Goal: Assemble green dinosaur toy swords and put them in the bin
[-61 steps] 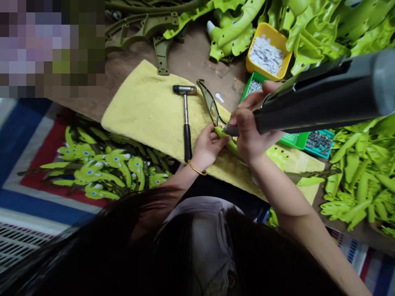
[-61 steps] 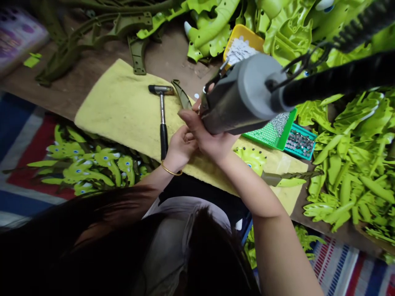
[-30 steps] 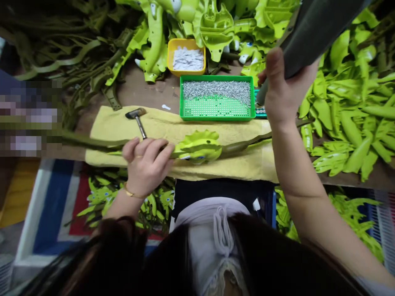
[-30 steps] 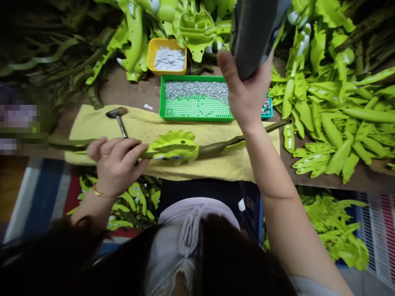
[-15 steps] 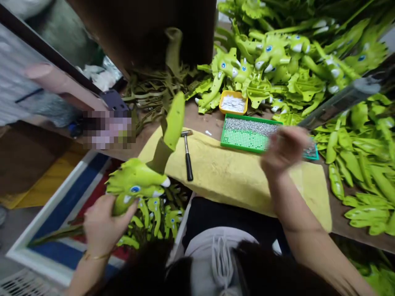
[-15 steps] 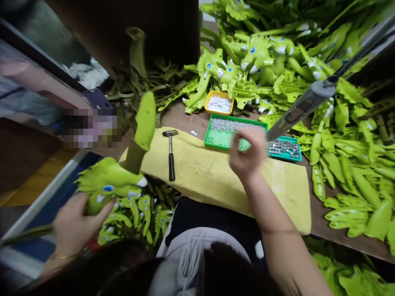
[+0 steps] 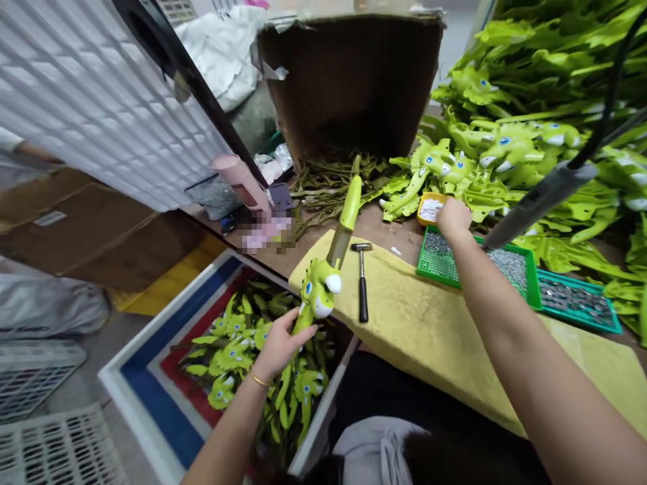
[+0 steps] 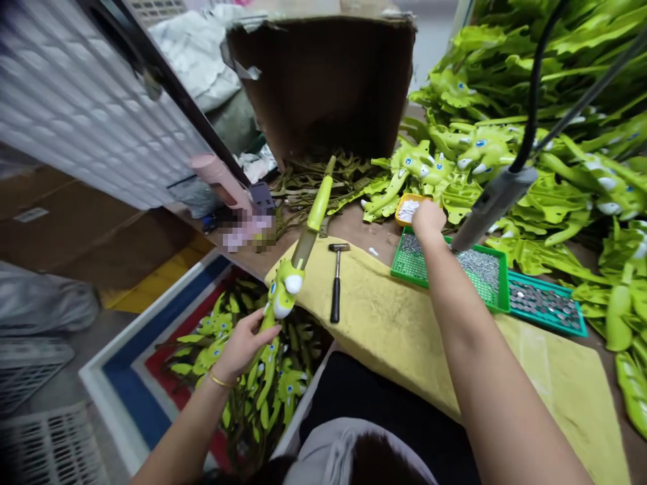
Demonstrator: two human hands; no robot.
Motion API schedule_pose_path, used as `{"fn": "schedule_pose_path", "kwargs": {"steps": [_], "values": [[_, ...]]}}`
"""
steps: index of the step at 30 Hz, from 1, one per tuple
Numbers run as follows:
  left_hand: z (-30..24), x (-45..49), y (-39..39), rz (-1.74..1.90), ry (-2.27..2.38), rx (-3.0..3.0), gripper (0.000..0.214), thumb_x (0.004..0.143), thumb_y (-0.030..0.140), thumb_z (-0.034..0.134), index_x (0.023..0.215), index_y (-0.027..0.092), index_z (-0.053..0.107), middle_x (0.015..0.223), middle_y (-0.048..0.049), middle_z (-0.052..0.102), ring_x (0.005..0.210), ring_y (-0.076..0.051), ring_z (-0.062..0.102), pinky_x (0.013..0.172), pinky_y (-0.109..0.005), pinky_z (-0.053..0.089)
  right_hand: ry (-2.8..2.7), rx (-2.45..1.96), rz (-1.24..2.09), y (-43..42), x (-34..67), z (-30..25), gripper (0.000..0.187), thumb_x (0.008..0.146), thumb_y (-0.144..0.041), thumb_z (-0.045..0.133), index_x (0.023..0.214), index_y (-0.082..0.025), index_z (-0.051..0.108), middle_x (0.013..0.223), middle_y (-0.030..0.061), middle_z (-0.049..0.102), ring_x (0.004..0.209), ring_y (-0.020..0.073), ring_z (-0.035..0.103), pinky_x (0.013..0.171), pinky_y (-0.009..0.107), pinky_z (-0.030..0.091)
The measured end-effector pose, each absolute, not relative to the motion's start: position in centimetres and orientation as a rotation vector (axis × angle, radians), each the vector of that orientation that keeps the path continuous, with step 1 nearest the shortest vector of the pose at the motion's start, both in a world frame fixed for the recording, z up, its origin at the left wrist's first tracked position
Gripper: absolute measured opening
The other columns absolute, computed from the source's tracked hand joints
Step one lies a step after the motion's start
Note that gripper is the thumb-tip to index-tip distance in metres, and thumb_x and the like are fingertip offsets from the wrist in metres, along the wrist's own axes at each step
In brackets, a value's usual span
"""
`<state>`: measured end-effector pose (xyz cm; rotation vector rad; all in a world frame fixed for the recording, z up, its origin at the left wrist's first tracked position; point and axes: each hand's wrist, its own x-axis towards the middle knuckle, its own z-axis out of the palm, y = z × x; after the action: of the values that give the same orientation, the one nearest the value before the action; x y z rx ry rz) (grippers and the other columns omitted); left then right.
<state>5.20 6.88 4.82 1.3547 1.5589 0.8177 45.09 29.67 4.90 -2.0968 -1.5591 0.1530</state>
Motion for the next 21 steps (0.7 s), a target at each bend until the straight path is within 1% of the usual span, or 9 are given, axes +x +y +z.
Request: {"fn": "schedule_pose_path", "kwargs": {"steps": [3, 5, 7, 8, 10, 11, 13, 16, 21], "values": [[5.3, 5.6, 6.8, 0.841, 1.481, 1.212, 0.043, 0.059, 0.043, 0.076, 0.090, 0.013, 0.068, 0.068, -0.0003, 0.064, 0.056, -0.013, 0.052, 0.053, -0.026, 0.044, -1.363, -1.964, 0.098, 29.1, 44.8, 5.7, 0.032, 0.093, -0.035, 0.046, 0.079, -0.013, 0.065, 0.085, 0.0207, 0.067, 0.092, 0.0216, 0.065, 0.077, 0.037, 0.046], [5.4, 6.2, 6.8, 0.844, 1.430, 1.125, 0.041, 0.059, 0.043, 0.078, 0.085, 0.013, 0.066, 0.059, 0.0028, 0.057, 0.049, -0.009, 0.045, 0.048, -0.023, 0.039, -1.328, -1.844, 0.079, 27.6, 43.1, 6.7, 0.026, 0.090, -0.034, 0.050, 0.077, -0.016, 0.063, 0.088, 0.0162, 0.067, 0.090, 0.0174, 0.063, 0.079, 0.034, 0.046], [5.5, 7.3, 7.0, 0.872, 1.351, 1.017, 0.043, 0.060, 0.048, 0.079, 0.082, 0.013, 0.064, 0.056, 0.0035, 0.054, 0.046, -0.008, 0.045, 0.046, -0.021, 0.037, -1.356, -1.699, 0.167, 24.5, 40.0, 7.7, 0.021, 0.088, -0.035, 0.053, 0.082, -0.017, 0.063, 0.086, 0.0090, 0.068, 0.082, 0.0142, 0.062, 0.076, 0.031, 0.048], [5.4, 8.0, 7.1, 0.891, 1.311, 0.962, 0.047, 0.062, 0.053, 0.077, 0.081, 0.013, 0.063, 0.056, 0.0033, 0.054, 0.046, -0.008, 0.045, 0.045, -0.021, 0.035, -1.398, -1.615, 0.264, 22.4, 38.1, 8.2, 0.022, 0.088, -0.037, 0.053, 0.084, -0.018, 0.063, 0.079, 0.0042, 0.067, 0.072, 0.0120, 0.061, 0.069, 0.029, 0.049], [5.2, 9.4, 7.4, 0.932, 1.235, 0.859, 0.056, 0.066, 0.066, 0.071, 0.081, 0.013, 0.062, 0.055, 0.0025, 0.053, 0.044, -0.007, 0.045, 0.043, -0.020, 0.033, -1.400, -1.322, 0.822, 17.8, 34.1, 9.1, 0.022, 0.084, -0.040, 0.060, 0.084, -0.019, 0.063, 0.068, 0.0000, 0.063, 0.057, 0.0108, 0.056, 0.053, 0.027, 0.047], [5.0, 10.1, 7.6, 0.946, 1.204, 0.822, 0.060, 0.066, 0.070, 0.068, 0.081, 0.013, 0.062, 0.055, 0.0021, 0.053, 0.043, -0.007, 0.045, 0.042, -0.020, 0.033, -1.397, -1.223, 1.015, 15.7, 32.5, 9.4, 0.022, 0.082, -0.041, 0.062, 0.084, -0.019, 0.063, 0.066, -0.0010, 0.063, 0.054, 0.0098, 0.055, 0.051, 0.026, 0.046], [4.7, 11.2, 7.9, 0.965, 1.156, 0.783, 0.064, 0.068, 0.075, 0.065, 0.081, 0.013, 0.061, 0.055, 0.0020, 0.052, 0.042, -0.006, 0.044, 0.041, -0.020, 0.032, -1.348, -1.109, 1.214, 12.5, 30.1, 9.7, 0.021, 0.081, -0.039, 0.064, 0.082, -0.018, 0.064, 0.066, -0.0021, 0.063, 0.053, 0.0081, 0.054, 0.051, 0.024, 0.046], [4.6, 12.1, 7.9, 0.989, 1.105, 0.771, 0.061, 0.069, 0.073, 0.066, 0.082, 0.013, 0.061, 0.054, 0.0027, 0.052, 0.042, -0.006, 0.043, 0.041, -0.019, 0.032, -1.353, -1.087, 1.261, 10.9, 28.9, 9.5, 0.018, 0.078, -0.035, 0.066, 0.082, -0.017, 0.066, 0.065, -0.0022, 0.063, 0.056, 0.0076, 0.053, 0.053, 0.024, 0.044], [4.8, 12.1, 7.6, 0.988, 1.117, 0.823, 0.060, 0.069, 0.073, 0.065, 0.077, 0.015, 0.058, 0.052, 0.0029, 0.052, 0.040, -0.006, 0.042, 0.040, -0.020, 0.031, -1.501, -1.112, 1.232, 11.6, 29.5, 9.4, 0.015, 0.079, -0.030, 0.064, 0.083, -0.018, 0.070, 0.071, -0.0005, 0.068, 0.060, 0.0088, 0.055, 0.058, 0.025, 0.044]]}}
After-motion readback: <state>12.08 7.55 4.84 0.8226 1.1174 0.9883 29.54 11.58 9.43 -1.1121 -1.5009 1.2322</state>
